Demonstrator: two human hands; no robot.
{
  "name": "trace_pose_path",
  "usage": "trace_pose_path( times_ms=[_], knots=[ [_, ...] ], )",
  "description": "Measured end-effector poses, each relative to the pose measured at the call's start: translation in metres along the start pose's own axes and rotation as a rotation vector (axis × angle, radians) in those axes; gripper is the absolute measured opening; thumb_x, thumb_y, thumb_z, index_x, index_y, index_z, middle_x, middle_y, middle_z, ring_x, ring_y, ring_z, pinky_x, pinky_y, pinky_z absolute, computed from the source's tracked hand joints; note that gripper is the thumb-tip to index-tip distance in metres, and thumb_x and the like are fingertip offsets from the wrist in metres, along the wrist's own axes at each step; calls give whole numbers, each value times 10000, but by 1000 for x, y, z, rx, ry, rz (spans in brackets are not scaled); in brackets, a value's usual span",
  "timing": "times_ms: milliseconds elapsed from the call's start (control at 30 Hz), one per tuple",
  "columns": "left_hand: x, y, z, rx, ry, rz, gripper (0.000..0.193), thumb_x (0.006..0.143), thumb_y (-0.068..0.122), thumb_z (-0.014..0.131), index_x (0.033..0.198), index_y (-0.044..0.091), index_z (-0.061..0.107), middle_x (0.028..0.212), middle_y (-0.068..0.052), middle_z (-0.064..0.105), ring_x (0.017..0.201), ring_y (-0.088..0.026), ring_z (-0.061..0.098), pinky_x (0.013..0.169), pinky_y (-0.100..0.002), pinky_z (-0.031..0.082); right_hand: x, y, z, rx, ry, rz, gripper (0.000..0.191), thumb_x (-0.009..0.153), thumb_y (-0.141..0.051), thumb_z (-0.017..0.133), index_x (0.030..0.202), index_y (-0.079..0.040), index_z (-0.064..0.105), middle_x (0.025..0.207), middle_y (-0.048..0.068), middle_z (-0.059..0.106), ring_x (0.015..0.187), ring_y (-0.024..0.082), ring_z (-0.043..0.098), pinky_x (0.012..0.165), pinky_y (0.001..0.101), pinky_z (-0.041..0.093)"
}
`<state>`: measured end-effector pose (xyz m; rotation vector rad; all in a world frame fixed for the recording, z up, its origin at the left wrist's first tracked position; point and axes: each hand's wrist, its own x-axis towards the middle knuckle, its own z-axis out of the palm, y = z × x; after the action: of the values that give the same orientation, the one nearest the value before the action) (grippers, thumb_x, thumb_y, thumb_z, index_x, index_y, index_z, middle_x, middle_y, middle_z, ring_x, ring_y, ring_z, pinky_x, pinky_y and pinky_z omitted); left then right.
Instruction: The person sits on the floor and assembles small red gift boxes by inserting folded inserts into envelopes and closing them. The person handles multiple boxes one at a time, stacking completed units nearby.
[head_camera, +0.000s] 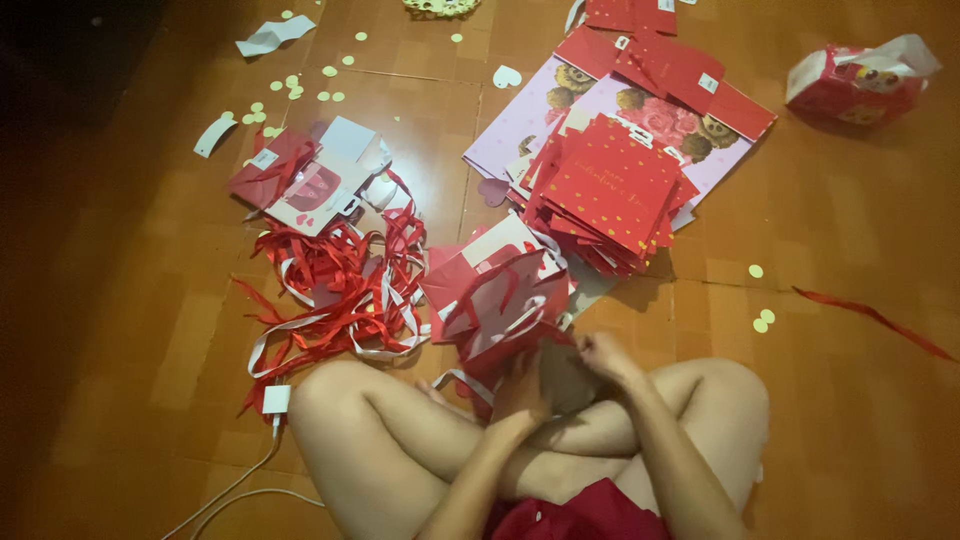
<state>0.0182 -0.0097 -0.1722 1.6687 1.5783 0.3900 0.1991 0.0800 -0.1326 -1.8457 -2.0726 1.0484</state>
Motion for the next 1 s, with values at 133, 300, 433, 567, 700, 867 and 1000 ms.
trace_pose_path(
  times_ms=[133,300,433,567,700,867,1000],
  knots=[
    [4,-3,7,43,188,121,811,800,180,696,1519,44,346,1533,-260,396,1389,-474,405,1130,-524,373,-10,7,-51,105,20,242,212,830,-217,738,830,-12,686,684,134,671,622,212,613,607,414,512],
    [7,-2,6,-47,169,120,791,821,115,647,1539,1,333,1517,-291,399,1366,-490,410,1119,-535,371,9,27,-107,-90,73,272,158,904,-224,674,930,-75,719,817,129,719,698,236,658,674,421,525],
    [8,0,4,15,227,142,760,797,88,642,1500,-10,373,1491,-298,421,1334,-497,435,1083,-539,390,23,60,-119,-268,168,130,211,901,-276,698,962,-83,760,922,136,770,813,262,691,732,431,534],
    [4,-1,3,50,259,163,730,773,61,637,1462,-22,412,1465,-304,443,1302,-503,459,1047,-543,409,16,58,-87,-119,-15,83,268,893,-295,683,1000,-63,761,927,162,776,811,292,736,755,428,571],
    [1,-2,4,62,203,115,685,764,38,627,1425,-20,459,1447,-296,468,1269,-496,497,1006,-539,445,2,30,-37,-166,-282,197,307,881,-287,693,1096,-68,712,1018,164,754,855,277,714,776,430,562],
    [4,-1,6,135,-92,-80,538,820,93,638,1348,30,555,1543,-251,407,1186,-443,602,976,-518,516,-11,4,-11,342,-255,-72,338,801,-224,681,1110,-92,711,939,123,787,842,230,718,779,391,551],
    [2,2,3,105,259,176,672,713,14,630,1377,17,529,1377,-248,533,1163,-475,609,913,-522,540,1,-3,-24,118,-233,96,212,856,-251,677,869,-49,740,756,101,758,739,214,708,695,394,548]
  ],
)
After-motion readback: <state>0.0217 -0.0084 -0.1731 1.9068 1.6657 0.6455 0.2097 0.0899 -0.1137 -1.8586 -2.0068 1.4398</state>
